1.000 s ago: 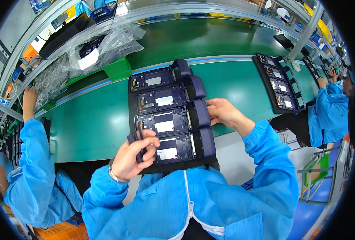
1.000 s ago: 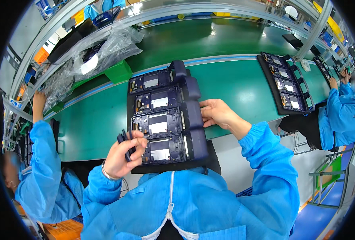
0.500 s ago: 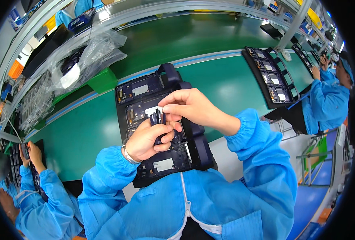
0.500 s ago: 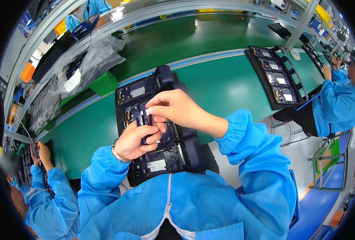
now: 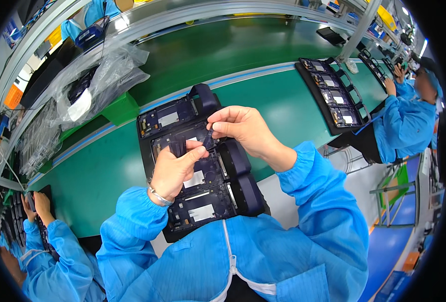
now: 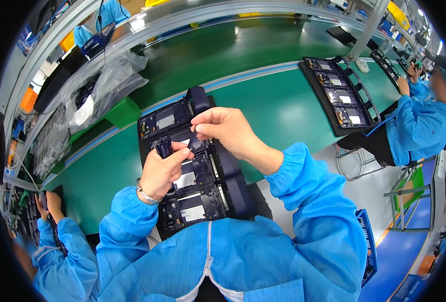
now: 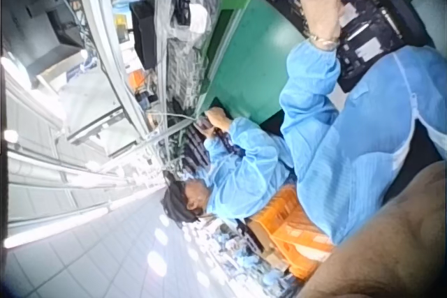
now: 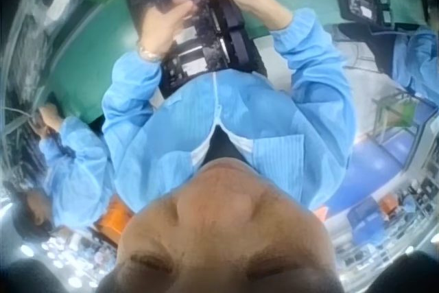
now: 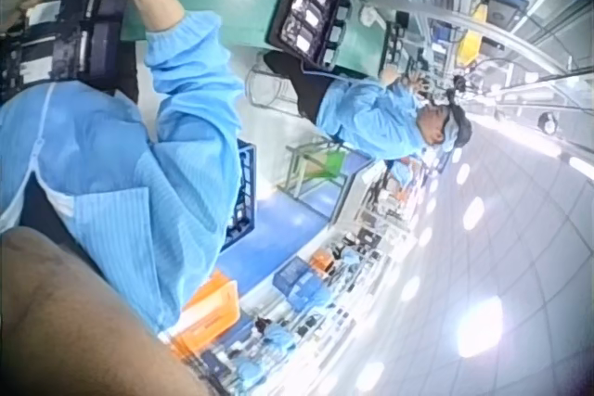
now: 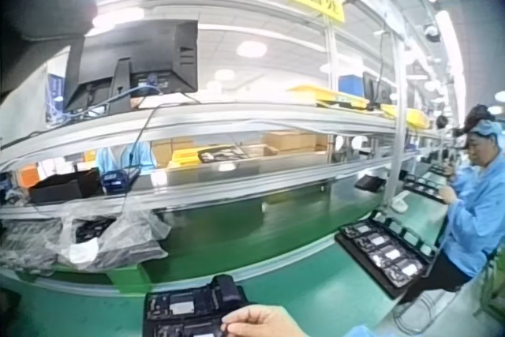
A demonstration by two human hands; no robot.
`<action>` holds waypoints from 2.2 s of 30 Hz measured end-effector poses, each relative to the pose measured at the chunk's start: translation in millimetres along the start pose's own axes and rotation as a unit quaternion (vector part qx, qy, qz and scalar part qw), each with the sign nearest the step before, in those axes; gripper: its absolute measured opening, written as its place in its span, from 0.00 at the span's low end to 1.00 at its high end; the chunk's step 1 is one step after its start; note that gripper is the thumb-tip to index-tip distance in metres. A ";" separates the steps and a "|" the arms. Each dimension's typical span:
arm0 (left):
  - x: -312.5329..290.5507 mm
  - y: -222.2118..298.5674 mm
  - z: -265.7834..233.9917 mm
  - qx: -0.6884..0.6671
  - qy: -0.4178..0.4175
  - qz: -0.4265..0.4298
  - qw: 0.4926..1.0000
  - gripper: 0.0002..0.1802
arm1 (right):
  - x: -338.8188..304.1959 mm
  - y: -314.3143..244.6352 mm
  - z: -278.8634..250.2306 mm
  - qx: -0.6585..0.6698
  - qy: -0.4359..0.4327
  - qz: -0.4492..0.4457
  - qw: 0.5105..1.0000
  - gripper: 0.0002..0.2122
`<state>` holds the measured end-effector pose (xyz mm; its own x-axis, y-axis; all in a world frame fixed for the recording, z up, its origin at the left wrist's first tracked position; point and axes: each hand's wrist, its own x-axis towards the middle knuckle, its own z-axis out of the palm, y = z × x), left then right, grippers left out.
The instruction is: The person assembles internal components, including PCBs and cables, into electronic device housings by hand.
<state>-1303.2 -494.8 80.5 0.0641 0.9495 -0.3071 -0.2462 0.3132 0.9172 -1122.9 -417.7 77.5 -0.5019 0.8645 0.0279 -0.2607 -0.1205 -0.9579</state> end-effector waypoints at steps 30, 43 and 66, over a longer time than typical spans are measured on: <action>80.3 22.3 -88.2 0.462 0.073 0.207 0.859 0.25 | 24.3 -19.1 -75.8 0.002 0.097 0.122 0.988 0.11; 112.9 31.3 -92.1 0.595 0.024 0.258 0.761 0.20 | 122.3 -2.7 -55.4 -0.074 0.034 0.219 0.972 0.13; 128.3 31.8 -92.4 0.534 -0.047 0.302 0.789 0.20 | 138.8 21.9 -70.8 0.101 0.052 0.210 0.971 0.09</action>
<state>-1392.2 -364.6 46.9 0.3302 0.9126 0.2413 0.6922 -0.4078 0.5954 -1139.8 -265.7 40.1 -0.5163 0.7615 -0.3918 -0.2133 -0.5574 -0.8024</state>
